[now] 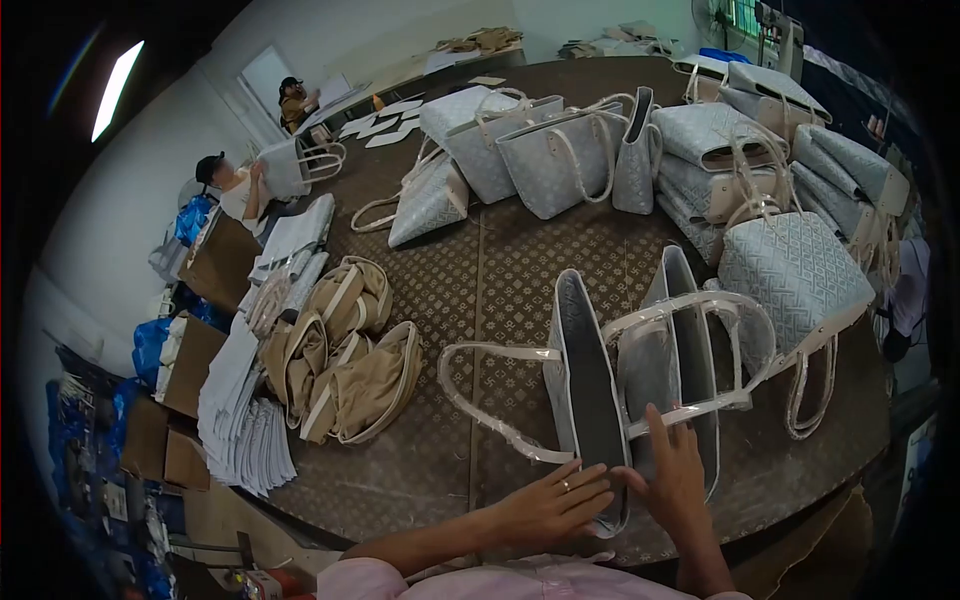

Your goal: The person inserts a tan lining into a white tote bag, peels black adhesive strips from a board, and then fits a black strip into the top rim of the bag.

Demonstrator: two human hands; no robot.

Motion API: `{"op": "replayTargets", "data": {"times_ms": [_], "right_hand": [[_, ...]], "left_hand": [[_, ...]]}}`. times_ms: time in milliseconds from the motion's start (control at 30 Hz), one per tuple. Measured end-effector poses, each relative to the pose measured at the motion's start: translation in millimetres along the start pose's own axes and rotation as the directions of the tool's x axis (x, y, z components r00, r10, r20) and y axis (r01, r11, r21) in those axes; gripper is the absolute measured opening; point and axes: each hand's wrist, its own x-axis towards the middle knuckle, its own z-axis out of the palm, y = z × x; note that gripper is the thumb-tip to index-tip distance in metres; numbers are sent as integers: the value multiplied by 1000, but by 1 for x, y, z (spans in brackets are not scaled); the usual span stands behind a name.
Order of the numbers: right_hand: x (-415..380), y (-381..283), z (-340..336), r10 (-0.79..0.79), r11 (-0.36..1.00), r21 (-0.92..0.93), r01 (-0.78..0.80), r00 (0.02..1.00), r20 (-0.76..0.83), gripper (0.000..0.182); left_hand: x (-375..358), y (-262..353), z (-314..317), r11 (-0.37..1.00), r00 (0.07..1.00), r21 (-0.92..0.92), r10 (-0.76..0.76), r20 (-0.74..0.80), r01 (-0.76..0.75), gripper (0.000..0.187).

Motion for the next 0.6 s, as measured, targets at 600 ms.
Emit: {"op": "replayTargets", "data": {"times_ms": [600], "right_hand": [[170,15,-95,110,988,98,-122,986,124,29]], "left_hand": [[-151,-398,-94,584,548,134,-804,232,801,48]]}}
